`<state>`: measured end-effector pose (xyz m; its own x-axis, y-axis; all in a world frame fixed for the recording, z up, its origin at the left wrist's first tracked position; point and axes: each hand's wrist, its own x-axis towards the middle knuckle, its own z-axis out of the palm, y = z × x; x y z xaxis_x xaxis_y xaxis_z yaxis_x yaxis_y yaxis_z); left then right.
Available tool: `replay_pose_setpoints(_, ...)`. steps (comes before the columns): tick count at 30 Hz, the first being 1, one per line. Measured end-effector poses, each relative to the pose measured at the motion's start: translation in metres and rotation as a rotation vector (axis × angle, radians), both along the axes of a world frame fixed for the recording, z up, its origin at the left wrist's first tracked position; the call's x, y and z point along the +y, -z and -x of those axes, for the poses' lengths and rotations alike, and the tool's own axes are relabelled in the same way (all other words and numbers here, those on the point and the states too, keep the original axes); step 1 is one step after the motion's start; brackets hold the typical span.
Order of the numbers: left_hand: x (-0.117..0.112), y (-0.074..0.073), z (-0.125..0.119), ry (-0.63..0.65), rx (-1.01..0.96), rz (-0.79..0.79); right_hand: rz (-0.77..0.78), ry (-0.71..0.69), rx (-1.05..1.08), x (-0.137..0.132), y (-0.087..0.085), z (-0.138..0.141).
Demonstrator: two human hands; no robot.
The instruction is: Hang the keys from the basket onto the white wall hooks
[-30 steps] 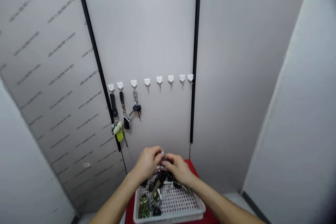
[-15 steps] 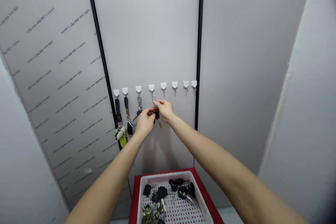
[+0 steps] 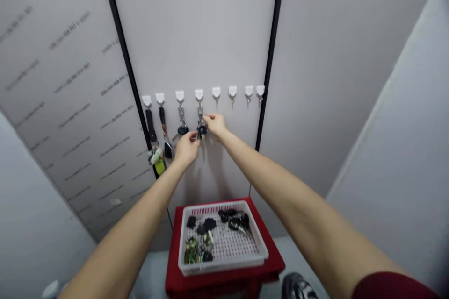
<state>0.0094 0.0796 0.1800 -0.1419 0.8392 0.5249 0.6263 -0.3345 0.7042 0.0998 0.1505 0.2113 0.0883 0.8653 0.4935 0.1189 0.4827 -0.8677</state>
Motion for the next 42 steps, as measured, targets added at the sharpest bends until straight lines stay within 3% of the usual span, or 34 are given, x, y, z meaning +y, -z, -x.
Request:
replay_pose_setpoints(2, -0.008, 0.022, 0.002, 0.016, 0.006, 0.028, -0.024, 0.074, -0.097, -0.012, 0.017, -0.012)
replay_pose_setpoints(4, -0.018, 0.054, 0.001, 0.050, 0.016, 0.090, -0.011, 0.002, -0.244, -0.031, 0.047, -0.029)
replay_pose_setpoints(7, -0.040, 0.113, -0.005, 0.092, 0.021, 0.243, 0.125, -0.158, -0.522, -0.066, 0.111, -0.057)
replay_pose_setpoints(10, -0.061, 0.165, -0.016, 0.115, 0.073, 0.365, 0.195, -0.217, -0.808, -0.094, 0.173, -0.082)
replay_pose_setpoints(13, -0.075, 0.193, -0.026, 0.166, 0.206, 0.365, 0.123, -0.162, -1.018, -0.111, 0.205, -0.095)
replay_pose_setpoints(21, -0.080, 0.200, -0.027, 0.190, 0.333, 0.316, 0.083, 0.055, -1.299, -0.124, 0.206, -0.075)
replay_pose_setpoints(27, -0.082, 0.201, -0.025, 0.202, 0.391, 0.317, 0.047, 0.072, -1.318, -0.127, 0.211, -0.064)
replay_pose_setpoints(29, -0.083, 0.201, -0.024, 0.193, 0.392, 0.327, 0.097, 0.072, -1.148, -0.124, 0.210, -0.065)
replay_pose_setpoints(32, -0.082, 0.199, -0.023, 0.164, 0.303, 0.343, 0.264, -0.025, -0.723, -0.117, 0.204, -0.070)
replay_pose_setpoints(36, -0.078, 0.194, -0.029, 0.232, -0.068, 0.351, 0.489, -0.214, -0.226, -0.112, 0.190, -0.074)
replay_pose_setpoints(39, -0.075, 0.185, -0.036, 0.372, -0.351, 0.399, 0.574, -0.307, -0.013, -0.116, 0.179, -0.071)
replay_pose_setpoints(42, -0.073, 0.175, -0.039, 0.435, -0.458, 0.420, 0.602, -0.352, 0.085, -0.120, 0.169, -0.068)
